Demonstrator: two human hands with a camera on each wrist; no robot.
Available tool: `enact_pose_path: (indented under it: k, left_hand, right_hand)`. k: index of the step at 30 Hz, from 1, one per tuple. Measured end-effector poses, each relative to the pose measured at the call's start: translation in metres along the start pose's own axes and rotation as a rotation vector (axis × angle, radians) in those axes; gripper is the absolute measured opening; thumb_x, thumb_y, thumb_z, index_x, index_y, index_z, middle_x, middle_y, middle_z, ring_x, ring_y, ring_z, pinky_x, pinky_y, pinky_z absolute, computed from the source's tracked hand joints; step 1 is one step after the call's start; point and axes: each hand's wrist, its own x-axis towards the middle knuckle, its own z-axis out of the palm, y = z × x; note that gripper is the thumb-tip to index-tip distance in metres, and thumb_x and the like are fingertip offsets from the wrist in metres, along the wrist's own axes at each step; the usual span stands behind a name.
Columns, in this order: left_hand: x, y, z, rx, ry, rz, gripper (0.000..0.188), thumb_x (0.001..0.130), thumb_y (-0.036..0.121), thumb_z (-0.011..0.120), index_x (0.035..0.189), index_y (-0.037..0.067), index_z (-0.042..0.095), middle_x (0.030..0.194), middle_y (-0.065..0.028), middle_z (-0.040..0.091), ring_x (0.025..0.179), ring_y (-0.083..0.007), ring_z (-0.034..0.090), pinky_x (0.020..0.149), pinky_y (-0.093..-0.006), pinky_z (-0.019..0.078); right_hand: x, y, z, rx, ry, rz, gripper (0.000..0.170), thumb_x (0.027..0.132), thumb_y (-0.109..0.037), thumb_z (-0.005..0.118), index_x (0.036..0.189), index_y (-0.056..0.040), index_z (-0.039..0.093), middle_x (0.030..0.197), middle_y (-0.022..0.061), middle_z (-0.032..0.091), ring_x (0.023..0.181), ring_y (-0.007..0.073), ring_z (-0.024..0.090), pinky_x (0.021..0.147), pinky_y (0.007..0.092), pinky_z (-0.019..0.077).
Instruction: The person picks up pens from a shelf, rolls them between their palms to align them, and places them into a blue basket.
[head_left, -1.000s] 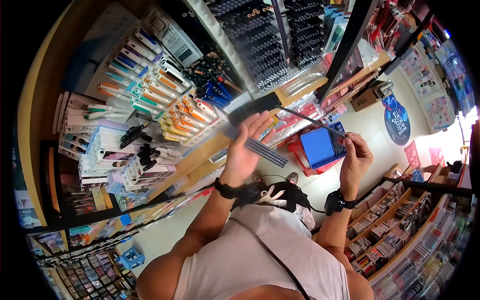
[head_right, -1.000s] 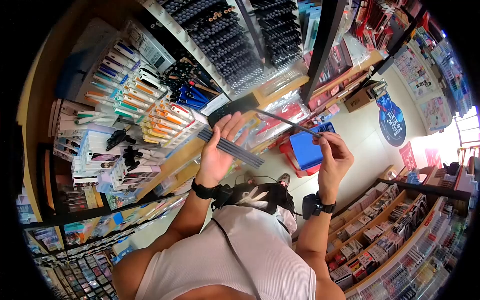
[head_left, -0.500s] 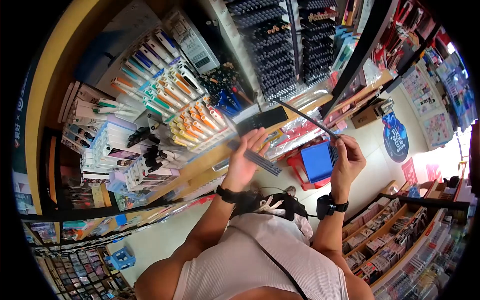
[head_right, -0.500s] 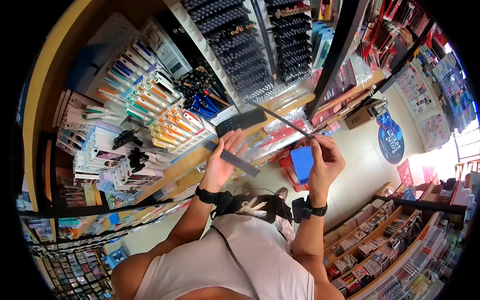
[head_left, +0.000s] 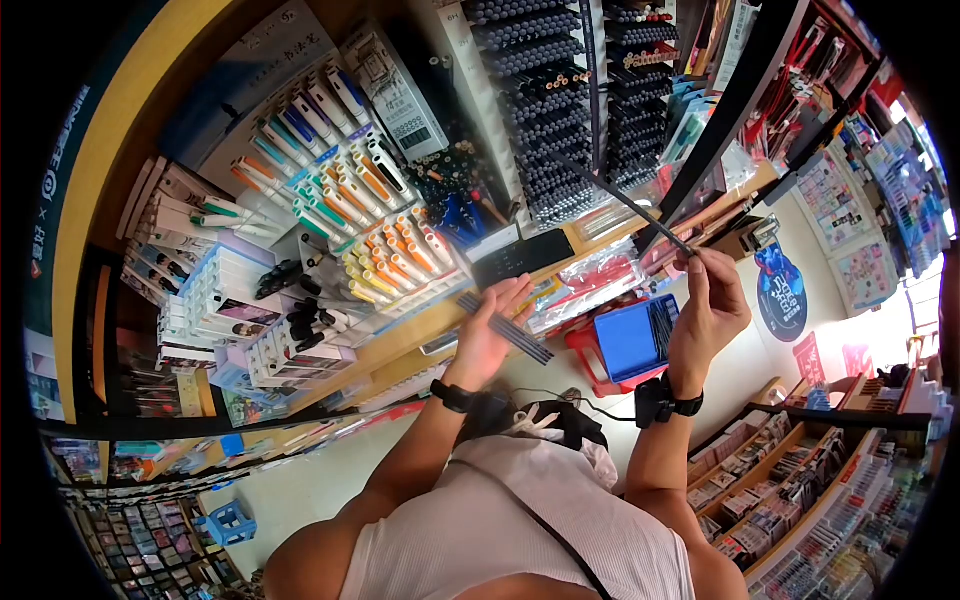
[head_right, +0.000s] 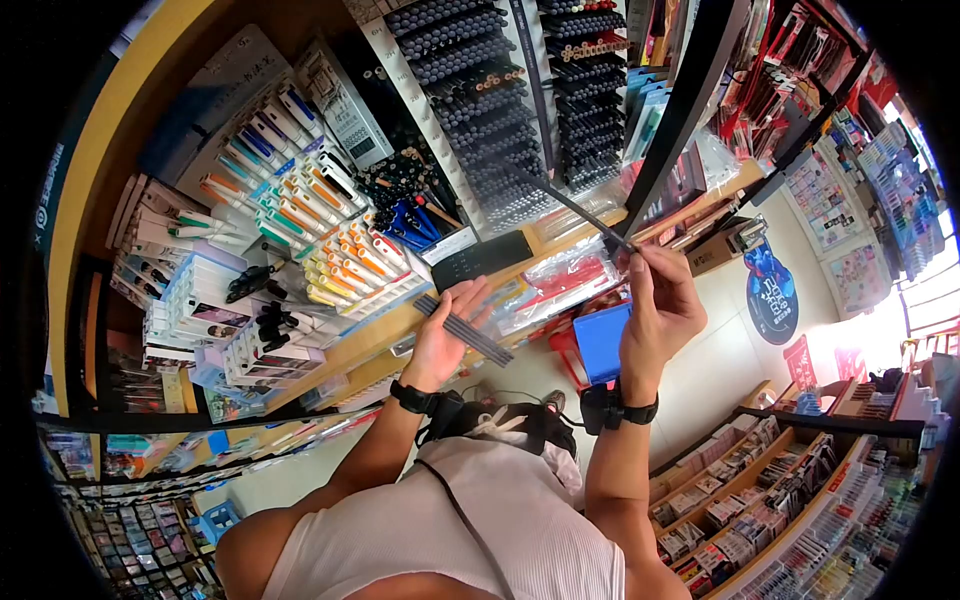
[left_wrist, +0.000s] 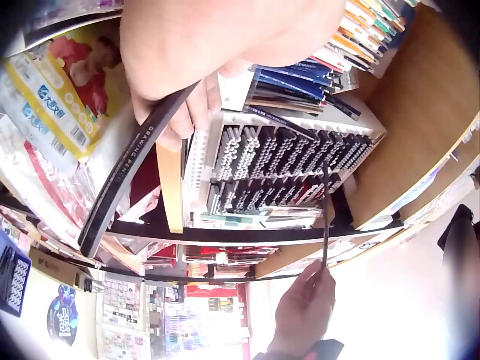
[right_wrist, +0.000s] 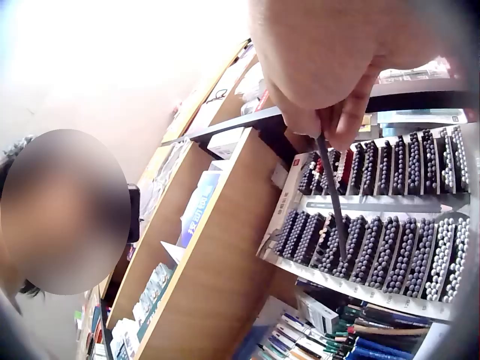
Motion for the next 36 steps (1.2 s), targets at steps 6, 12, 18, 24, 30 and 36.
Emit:
enact_pose_path:
  k: [6,12,18,24,30,36]
  left_hand:
    - [0.001,0.000,0.000,0.006,-0.006,0.005,0.043,0.109,0.033,0.036,0.135,0.000,0.047,0.154,-0.0181,0.040,0.144,-0.0310,0.036,0.118,-0.0471,0.0338]
    - [0.000,0.001,0.002,0.024,-0.009,0.011,0.043,0.108,0.033,0.039,0.134,0.000,0.048,0.154,-0.0181,0.041,0.144,-0.0304,0.037,0.117,-0.0473,0.0348]
    - [0.000,-0.001,0.000,0.004,0.007,0.029,0.044,0.106,0.033,0.046,0.133,-0.001,0.051,0.150,-0.0185,0.046,0.139,-0.0305,0.044,0.114,-0.0469,0.0381]
    - [-0.003,0.001,0.000,-0.031,-0.008,0.020,0.044,0.105,0.033,0.047,0.134,-0.001,0.051,0.148,-0.0166,0.049,0.137,-0.0292,0.046,0.113,-0.0459,0.0390]
    - [-0.019,0.003,0.006,-0.014,-0.099,-0.048,0.048,0.107,0.036,0.041,0.139,-0.001,0.046,0.151,-0.0169,0.044,0.142,-0.0295,0.040,0.116,-0.0481,0.0352]
    - [-0.036,0.026,0.036,0.053,-0.261,0.005,0.050,0.106,0.040,0.044,0.138,0.002,0.047,0.151,-0.0187,0.043,0.143,-0.0321,0.038,0.116,-0.0504,0.0341]
  right_hand:
    - [0.002,0.003,0.011,-0.011,-0.003,-0.045,0.011,0.090,0.010,0.065,0.100,0.0066,0.068,0.103,0.0128,0.066,0.089,0.0171,0.067,0.079,0.0272,0.0564]
    - [0.003,0.000,0.027,-0.040,-0.033,-0.077,0.012,0.088,0.011,0.067,0.099,0.0065,0.069,0.102,0.0135,0.067,0.090,0.0168,0.067,0.079,0.0271,0.0566]
    - [0.006,-0.007,0.052,-0.286,-0.081,-0.298,0.014,0.081,0.012,0.070,0.093,0.0059,0.070,0.095,0.0143,0.072,0.087,0.0196,0.070,0.078,0.0270,0.0542]
    - [0.013,-0.001,0.086,-0.413,-0.211,-0.394,0.016,0.078,0.011,0.073,0.092,0.0026,0.072,0.092,0.0116,0.072,0.082,0.0222,0.071,0.075,0.0288,0.0538]
    - [0.033,0.031,0.125,-0.421,-0.267,-0.459,0.014,0.081,0.004,0.072,0.095,-0.0011,0.074,0.089,0.0111,0.068,0.077,0.0253,0.068,0.068,0.0315,0.0521]
    - [0.040,0.052,0.140,-0.492,-0.333,-0.430,0.021,0.084,0.003,0.070,0.103,-0.0039,0.075,0.084,0.0117,0.064,0.071,0.0268,0.063,0.064,0.0352,0.0498]
